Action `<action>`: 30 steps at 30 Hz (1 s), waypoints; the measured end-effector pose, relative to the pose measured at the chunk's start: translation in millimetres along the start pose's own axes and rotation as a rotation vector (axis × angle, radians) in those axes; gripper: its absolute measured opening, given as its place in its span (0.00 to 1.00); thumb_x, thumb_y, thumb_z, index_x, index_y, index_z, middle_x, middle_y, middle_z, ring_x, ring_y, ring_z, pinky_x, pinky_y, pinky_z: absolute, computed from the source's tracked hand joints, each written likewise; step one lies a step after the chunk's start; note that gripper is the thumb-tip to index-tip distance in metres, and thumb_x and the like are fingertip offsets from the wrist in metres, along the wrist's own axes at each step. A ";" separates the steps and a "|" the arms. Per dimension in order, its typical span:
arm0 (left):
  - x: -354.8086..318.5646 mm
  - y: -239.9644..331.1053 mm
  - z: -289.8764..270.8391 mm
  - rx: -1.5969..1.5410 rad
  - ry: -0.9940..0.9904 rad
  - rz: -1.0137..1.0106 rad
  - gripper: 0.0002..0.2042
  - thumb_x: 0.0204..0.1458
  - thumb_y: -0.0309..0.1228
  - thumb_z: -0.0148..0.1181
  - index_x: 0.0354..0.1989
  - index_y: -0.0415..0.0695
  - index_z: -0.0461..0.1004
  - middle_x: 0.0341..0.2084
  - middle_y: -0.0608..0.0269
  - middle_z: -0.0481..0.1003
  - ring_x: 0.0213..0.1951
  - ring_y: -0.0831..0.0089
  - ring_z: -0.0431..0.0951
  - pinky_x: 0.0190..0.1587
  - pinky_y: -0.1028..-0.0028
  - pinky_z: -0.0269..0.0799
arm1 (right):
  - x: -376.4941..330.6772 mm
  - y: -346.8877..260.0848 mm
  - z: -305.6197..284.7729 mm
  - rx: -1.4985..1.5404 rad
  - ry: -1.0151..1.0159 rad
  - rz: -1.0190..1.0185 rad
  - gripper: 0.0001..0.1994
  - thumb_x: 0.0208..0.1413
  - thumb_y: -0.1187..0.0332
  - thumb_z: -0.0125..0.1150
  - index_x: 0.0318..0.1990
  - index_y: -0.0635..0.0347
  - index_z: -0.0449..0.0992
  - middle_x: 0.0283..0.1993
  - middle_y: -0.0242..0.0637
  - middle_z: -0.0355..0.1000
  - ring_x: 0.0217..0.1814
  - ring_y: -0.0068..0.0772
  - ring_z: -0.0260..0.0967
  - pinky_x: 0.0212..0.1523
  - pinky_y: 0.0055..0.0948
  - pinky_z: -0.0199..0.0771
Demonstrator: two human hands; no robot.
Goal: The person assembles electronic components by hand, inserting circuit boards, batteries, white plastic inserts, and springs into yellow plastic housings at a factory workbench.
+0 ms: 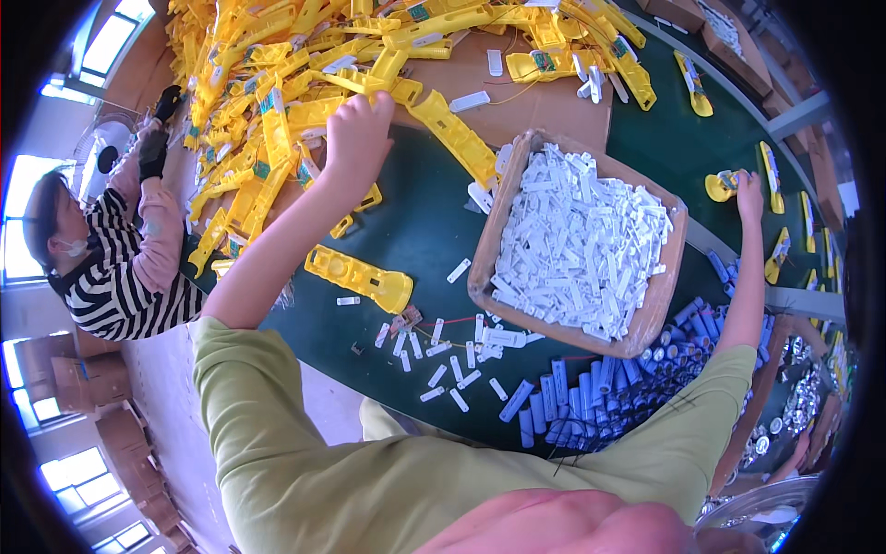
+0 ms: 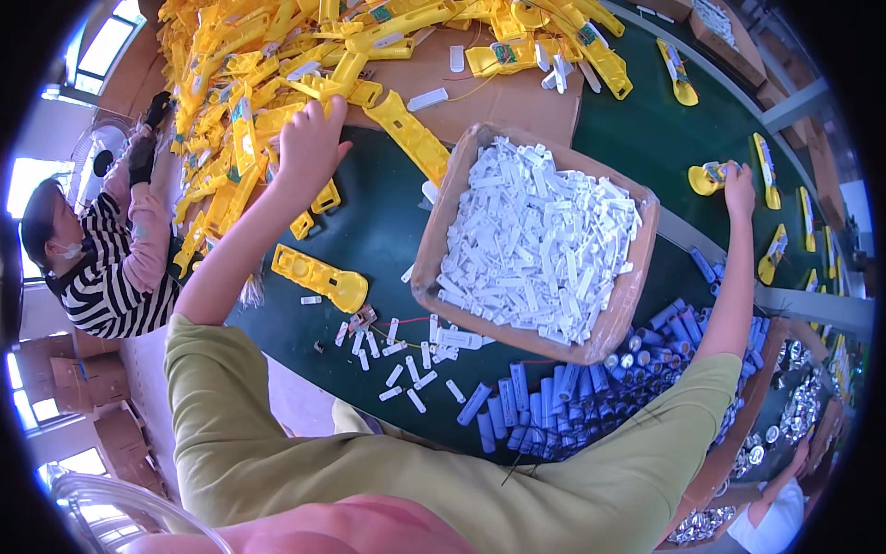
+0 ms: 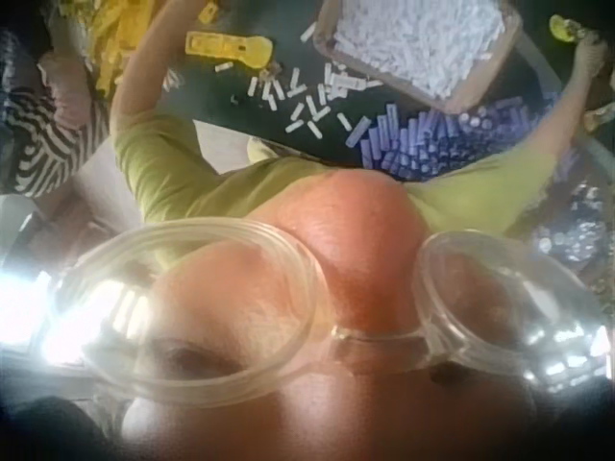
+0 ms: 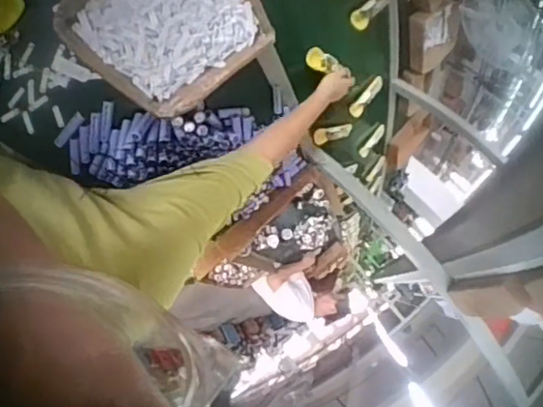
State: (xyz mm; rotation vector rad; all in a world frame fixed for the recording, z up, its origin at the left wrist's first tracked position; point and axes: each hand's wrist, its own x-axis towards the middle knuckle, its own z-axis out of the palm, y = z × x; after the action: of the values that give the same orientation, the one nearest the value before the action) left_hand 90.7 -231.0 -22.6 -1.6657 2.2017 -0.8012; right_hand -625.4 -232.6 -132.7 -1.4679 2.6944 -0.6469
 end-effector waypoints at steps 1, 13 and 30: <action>-7.1 -6.3 9.1 0.034 -0.023 -0.021 0.23 0.47 0.34 0.57 0.53 0.49 0.62 0.33 0.57 0.67 0.36 0.66 0.72 0.30 0.70 0.73 | -12.7 -40.6 -1.6 -0.214 -0.181 0.052 0.32 0.58 0.43 0.37 0.62 0.57 0.55 0.57 0.55 0.63 0.60 0.54 0.60 0.57 0.45 0.59; 5.4 -44.4 2.4 -0.132 0.297 0.041 0.10 0.47 0.27 0.55 0.36 0.39 0.65 0.43 0.50 0.66 0.30 0.62 0.78 0.25 0.69 0.77 | -147.7 -169.5 -151.8 0.025 0.152 -0.375 0.20 0.61 0.52 0.41 0.51 0.56 0.68 0.38 0.48 0.73 0.42 0.46 0.72 0.43 0.36 0.69; -142.5 20.0 -152.8 -1.848 0.493 0.392 0.16 0.56 0.30 0.48 0.51 0.36 0.62 0.35 0.54 0.73 0.35 0.69 0.75 0.35 0.76 0.69 | -366.5 -374.9 -181.0 1.442 -0.520 -0.460 0.13 0.58 0.65 0.51 0.47 0.61 0.65 0.30 0.31 0.70 0.28 0.16 0.65 0.28 0.17 0.64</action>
State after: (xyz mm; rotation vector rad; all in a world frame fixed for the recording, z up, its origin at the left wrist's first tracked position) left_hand 38.8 -51.8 73.6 -1.1548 3.6502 1.6337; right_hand -154.3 -52.4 97.9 -1.3506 0.9049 -1.4523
